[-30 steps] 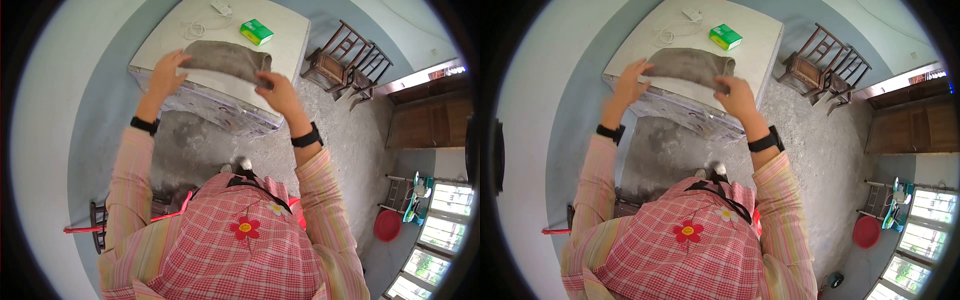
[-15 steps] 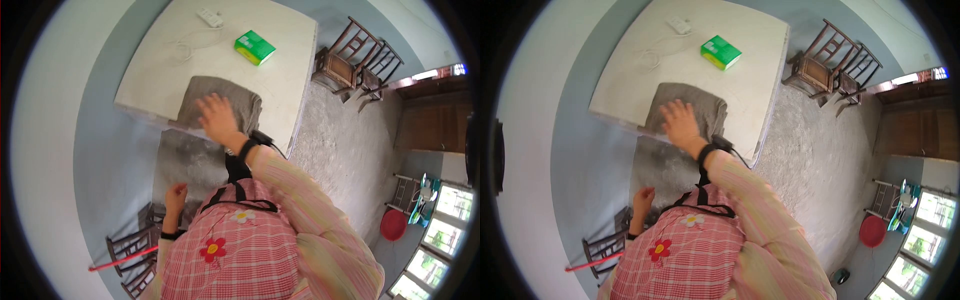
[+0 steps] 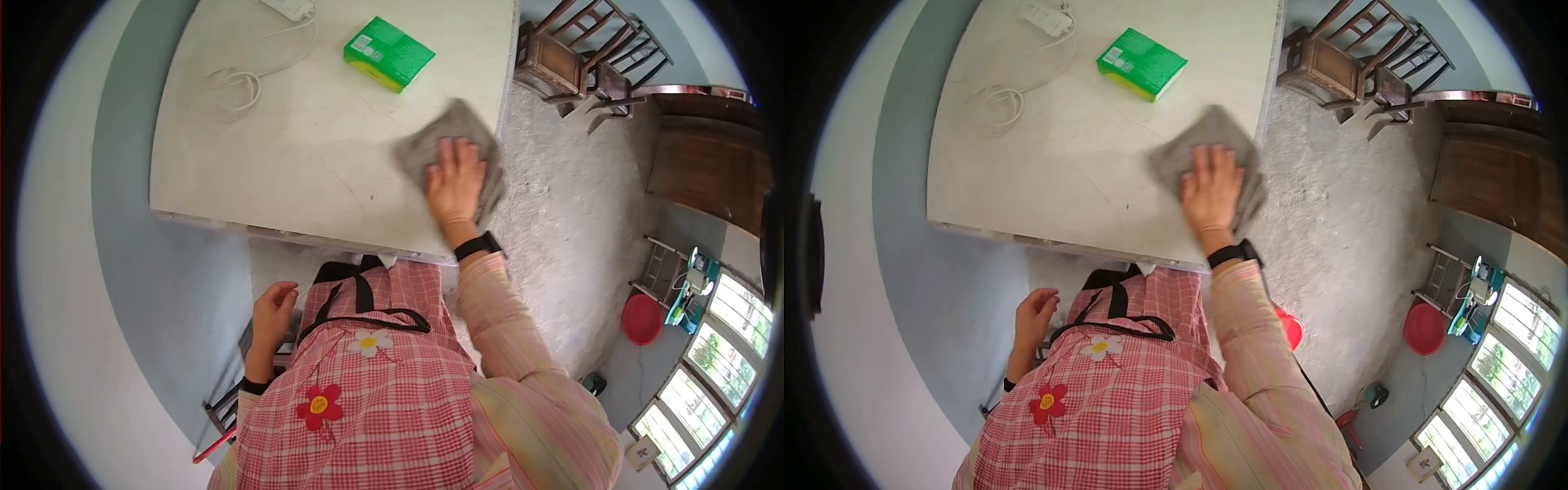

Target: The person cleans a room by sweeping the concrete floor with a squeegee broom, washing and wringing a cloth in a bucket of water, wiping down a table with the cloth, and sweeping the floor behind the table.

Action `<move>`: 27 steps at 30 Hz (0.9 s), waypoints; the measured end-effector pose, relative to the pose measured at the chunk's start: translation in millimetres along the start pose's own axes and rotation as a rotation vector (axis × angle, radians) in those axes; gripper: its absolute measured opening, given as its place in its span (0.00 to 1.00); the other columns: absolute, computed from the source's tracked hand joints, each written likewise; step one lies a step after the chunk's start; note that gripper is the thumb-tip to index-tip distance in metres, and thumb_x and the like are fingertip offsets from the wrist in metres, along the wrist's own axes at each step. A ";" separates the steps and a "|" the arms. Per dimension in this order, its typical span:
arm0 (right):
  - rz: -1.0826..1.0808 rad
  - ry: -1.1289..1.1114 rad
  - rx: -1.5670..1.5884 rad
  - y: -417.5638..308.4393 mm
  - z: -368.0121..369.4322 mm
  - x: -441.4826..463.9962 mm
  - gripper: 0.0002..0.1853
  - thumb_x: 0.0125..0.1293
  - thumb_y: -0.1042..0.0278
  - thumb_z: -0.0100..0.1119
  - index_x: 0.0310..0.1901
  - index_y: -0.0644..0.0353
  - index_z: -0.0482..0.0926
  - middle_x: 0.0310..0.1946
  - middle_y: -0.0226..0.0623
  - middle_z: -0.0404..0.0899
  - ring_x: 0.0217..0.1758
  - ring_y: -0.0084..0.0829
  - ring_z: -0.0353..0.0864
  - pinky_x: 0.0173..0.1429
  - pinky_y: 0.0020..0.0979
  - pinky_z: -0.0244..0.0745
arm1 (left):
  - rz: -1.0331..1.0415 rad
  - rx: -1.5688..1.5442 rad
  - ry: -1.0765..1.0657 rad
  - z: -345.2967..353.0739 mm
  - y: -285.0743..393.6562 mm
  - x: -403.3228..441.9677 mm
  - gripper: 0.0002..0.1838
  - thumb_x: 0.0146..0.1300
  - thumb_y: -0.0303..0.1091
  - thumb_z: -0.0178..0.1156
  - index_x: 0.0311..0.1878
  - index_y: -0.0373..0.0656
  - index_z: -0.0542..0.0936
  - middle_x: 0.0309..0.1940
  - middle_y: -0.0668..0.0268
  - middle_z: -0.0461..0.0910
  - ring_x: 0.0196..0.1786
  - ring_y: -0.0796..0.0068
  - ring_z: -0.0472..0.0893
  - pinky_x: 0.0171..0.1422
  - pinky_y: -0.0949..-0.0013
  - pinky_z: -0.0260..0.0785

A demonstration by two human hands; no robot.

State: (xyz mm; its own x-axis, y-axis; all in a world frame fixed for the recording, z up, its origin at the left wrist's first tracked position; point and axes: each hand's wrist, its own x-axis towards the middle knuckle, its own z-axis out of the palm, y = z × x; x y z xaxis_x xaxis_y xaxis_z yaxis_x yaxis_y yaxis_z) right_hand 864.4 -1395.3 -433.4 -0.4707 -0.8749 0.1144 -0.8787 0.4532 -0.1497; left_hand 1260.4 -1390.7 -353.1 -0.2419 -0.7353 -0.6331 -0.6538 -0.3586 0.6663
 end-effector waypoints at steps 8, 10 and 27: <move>0.211 0.016 -0.018 -13.1 13.0 -6.9 0.30 0.68 0.53 0.39 0.68 0.58 0.54 0.70 0.46 0.50 0.74 0.47 0.43 0.73 0.50 0.38 | 0.008 0.080 -0.039 -47.0 12.4 24.1 0.10 0.60 0.30 0.58 0.43 0.38 0.79 0.33 0.63 0.82 0.35 0.76 0.80 0.42 0.73 0.71; 0.142 -0.065 -0.018 -51.3 9.2 -25.2 0.31 0.67 0.54 0.42 0.68 0.59 0.54 0.70 0.47 0.50 0.74 0.48 0.42 0.73 0.51 0.38 | 0.024 0.096 -0.092 -68.0 12.5 34.5 0.10 0.61 0.29 0.57 0.44 0.37 0.79 0.34 0.63 0.82 0.36 0.77 0.80 0.44 0.73 0.72; 0.424 0.081 -0.115 -109.4 28.6 -10.9 0.28 0.65 0.54 0.43 0.65 0.55 0.61 0.68 0.45 0.54 0.71 0.47 0.51 0.69 0.51 0.48 | 0.265 0.278 -0.081 -236.3 3.0 125.7 0.08 0.60 0.30 0.57 0.41 0.39 0.80 0.31 0.61 0.82 0.33 0.72 0.81 0.40 0.71 0.72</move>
State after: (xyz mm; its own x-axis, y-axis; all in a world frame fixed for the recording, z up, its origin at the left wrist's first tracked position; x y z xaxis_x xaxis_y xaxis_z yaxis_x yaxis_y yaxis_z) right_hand 967.9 -1440.2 -446.4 -0.7922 -0.5931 0.1436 -0.6073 0.7893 -0.0904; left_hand 1397.5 -1620.1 -337.6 -0.4774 -0.7295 -0.4898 -0.7277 0.0159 0.6857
